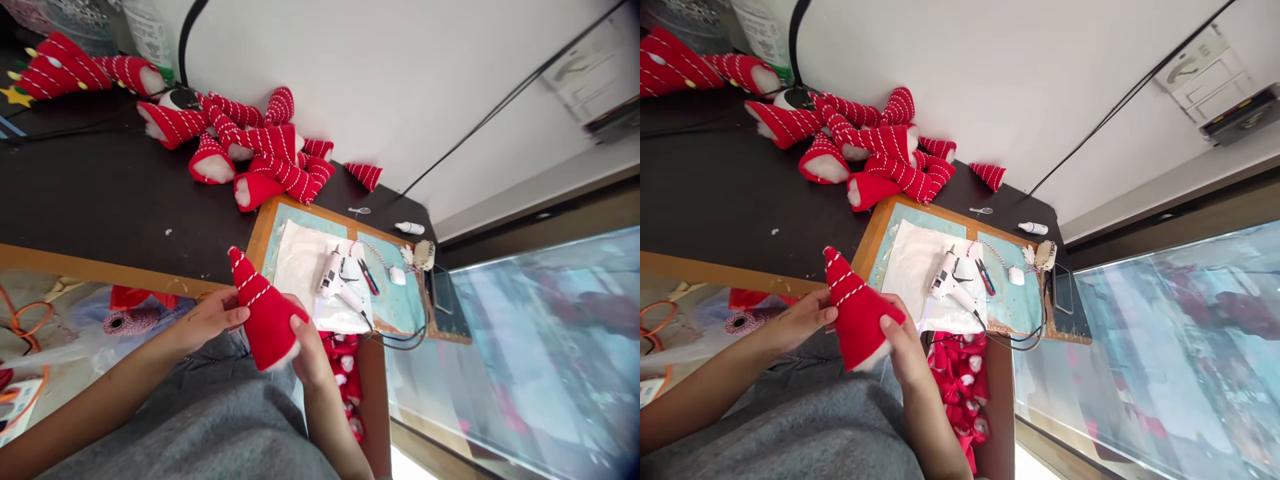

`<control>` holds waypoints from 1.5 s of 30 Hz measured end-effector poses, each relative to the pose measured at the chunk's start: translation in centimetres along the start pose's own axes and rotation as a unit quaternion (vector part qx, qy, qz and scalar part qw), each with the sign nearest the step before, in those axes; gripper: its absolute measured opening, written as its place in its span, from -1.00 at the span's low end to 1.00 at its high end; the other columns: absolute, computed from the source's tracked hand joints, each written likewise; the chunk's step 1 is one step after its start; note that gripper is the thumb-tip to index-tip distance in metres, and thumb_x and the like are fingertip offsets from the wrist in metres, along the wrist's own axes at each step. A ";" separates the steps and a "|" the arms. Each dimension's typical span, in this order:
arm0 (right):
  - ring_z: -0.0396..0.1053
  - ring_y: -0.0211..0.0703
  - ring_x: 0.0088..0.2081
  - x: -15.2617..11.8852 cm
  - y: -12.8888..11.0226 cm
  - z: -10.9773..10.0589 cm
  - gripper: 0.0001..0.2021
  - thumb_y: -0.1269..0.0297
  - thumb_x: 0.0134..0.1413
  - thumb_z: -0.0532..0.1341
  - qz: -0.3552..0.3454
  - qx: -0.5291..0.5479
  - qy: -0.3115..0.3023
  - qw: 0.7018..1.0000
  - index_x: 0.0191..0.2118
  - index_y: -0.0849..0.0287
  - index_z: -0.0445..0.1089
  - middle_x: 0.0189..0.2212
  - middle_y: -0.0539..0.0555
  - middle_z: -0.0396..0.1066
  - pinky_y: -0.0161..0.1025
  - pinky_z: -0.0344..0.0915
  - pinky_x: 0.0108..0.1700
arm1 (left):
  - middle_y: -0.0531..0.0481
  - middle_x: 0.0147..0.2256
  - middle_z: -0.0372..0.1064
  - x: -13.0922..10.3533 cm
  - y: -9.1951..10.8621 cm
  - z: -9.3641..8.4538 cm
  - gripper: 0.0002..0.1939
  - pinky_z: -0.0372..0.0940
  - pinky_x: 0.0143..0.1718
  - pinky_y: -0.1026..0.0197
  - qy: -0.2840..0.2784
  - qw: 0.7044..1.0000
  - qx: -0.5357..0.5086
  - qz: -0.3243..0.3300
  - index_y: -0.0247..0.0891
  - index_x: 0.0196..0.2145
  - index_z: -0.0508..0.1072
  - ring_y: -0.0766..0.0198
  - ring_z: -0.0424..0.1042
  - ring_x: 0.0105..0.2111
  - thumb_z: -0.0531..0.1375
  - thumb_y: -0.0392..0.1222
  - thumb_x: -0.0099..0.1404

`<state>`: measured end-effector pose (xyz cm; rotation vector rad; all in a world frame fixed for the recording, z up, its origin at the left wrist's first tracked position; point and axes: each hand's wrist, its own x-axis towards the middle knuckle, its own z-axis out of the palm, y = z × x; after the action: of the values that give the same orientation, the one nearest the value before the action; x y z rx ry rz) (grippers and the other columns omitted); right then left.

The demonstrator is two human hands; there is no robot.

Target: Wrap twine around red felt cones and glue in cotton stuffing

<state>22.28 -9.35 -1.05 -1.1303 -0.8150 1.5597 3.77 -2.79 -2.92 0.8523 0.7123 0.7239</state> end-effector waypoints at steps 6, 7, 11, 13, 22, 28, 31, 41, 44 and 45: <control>0.39 0.20 0.27 -1.0 0.5 0.0 -0.38 -0.36 0.25 0.19 -0.108 -0.089 0.077 0.987 0.21 -0.04 0.38 0.21 0.20 0.44 0.12 0.34 0.30 | 0.10 -0.56 0.28 -0.6 -0.6 0.4 -0.37 0.04 -0.56 0.33 0.057 0.998 -0.013 0.000 -0.27 -0.41 0.50 0.39 0.15 -0.59 0.57 0.32 -0.08; 0.33 0.20 0.32 -1.3 0.2 0.0 -0.33 -0.32 0.22 0.26 -0.154 -0.142 0.077 0.975 0.29 -0.05 0.29 0.30 0.20 0.35 0.14 0.27 0.36 | 0.10 -0.56 0.28 -0.7 -0.6 0.4 -0.39 0.05 -0.55 0.33 0.065 0.998 -0.008 0.000 -0.27 -0.40 0.50 0.38 0.16 -0.59 0.58 0.30 -0.06; 0.31 0.16 0.30 -1.7 -0.8 0.2 -0.29 0.00 0.10 0.49 -0.195 -0.289 0.038 0.937 0.31 -0.02 0.29 0.28 0.19 0.34 0.07 0.21 0.38 | 0.01 -0.45 0.43 -0.9 -0.1 0.3 -0.40 0.16 -0.50 0.30 0.080 0.997 0.006 0.004 -0.27 -0.26 0.57 0.30 0.30 -0.50 0.57 0.25 -0.03; 0.42 0.08 0.15 -1.4 -0.8 0.3 -0.43 0.02 0.15 0.45 -0.146 -0.237 0.051 0.959 0.22 -0.02 0.36 0.14 0.13 0.46 -0.01 0.33 0.26 | -0.03 -0.40 0.47 -0.9 0.0 0.4 -0.37 0.12 -0.52 0.32 0.069 0.998 0.008 0.001 -0.27 -0.22 0.58 0.31 0.28 -0.51 0.57 0.28 -0.03; 0.52 0.13 0.09 0.4 1.1 0.2 -0.42 -0.37 0.20 0.24 0.004 0.043 0.019 0.999 0.05 0.02 0.40 0.03 0.15 0.55 0.05 0.41 0.19 | 0.07 -0.50 0.32 -0.8 -0.3 0.5 -0.35 0.01 -0.55 0.32 0.016 1.000 -0.021 -0.004 -0.28 -0.34 0.52 0.39 0.15 -0.58 0.55 0.35 -0.03; 0.37 0.13 0.25 -1.5 -0.4 0.1 -0.26 -0.17 0.13 0.42 -0.155 -0.194 0.033 0.968 0.33 -0.06 0.22 0.31 0.17 0.31 0.02 0.30 0.28 | 0.03 -0.46 0.39 -0.4 -0.4 0.1 -0.45 0.07 -0.51 0.28 0.055 0.998 -0.019 0.016 -0.25 -0.23 0.59 0.33 0.21 -0.54 0.56 0.23 0.05; 0.45 0.09 0.09 -1.2 -0.6 0.3 -0.41 -0.02 0.08 0.47 -0.113 -0.199 0.057 0.972 0.18 0.00 0.36 0.11 0.12 0.46 -0.03 0.36 0.19 | 0.05 -0.46 0.35 -0.2 -0.1 0.6 -0.43 -0.02 -0.56 0.32 0.049 0.998 -0.029 0.012 -0.26 -0.24 0.60 0.41 0.09 -0.56 0.57 0.24 0.02; 0.47 0.08 0.14 0.3 0.9 0.2 -0.53 -0.22 0.28 0.23 -0.076 -0.037 0.106 0.991 0.06 0.03 0.41 0.03 0.14 0.53 0.04 0.38 0.22 | 0.04 -0.49 0.36 -0.2 -0.3 1.0 -0.39 -0.02 -0.59 0.34 0.053 0.997 -0.065 0.006 -0.34 -0.24 0.64 0.47 0.06 -0.61 0.57 0.25 0.02; 0.37 0.07 0.27 -0.7 0.5 0.2 -0.47 -0.15 0.34 0.23 -0.191 -0.149 0.116 0.963 0.27 -0.03 0.26 0.27 0.18 0.34 0.07 0.32 0.29 | 0.01 -0.44 0.42 -0.2 -0.1 0.9 -0.38 0.01 -0.59 0.37 0.085 0.995 -0.052 0.005 -0.32 -0.19 0.62 0.44 0.13 -0.58 0.58 0.23 0.02; 0.34 0.11 0.29 -1.0 0.3 0.2 -0.41 -0.13 0.30 0.28 -0.208 -0.186 0.097 0.956 0.32 -0.03 0.21 0.31 0.19 0.28 0.09 0.31 0.30 | 0.00 -0.42 0.43 -0.2 -0.1 0.9 -0.37 0.03 -0.58 0.38 0.091 0.995 -0.049 0.003 -0.31 -0.18 0.62 0.43 0.16 -0.56 0.59 0.22 -0.01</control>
<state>22.03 -10.33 -0.98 -1.2548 -1.1573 0.9545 4.43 -3.35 -2.51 0.7059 0.8301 0.8431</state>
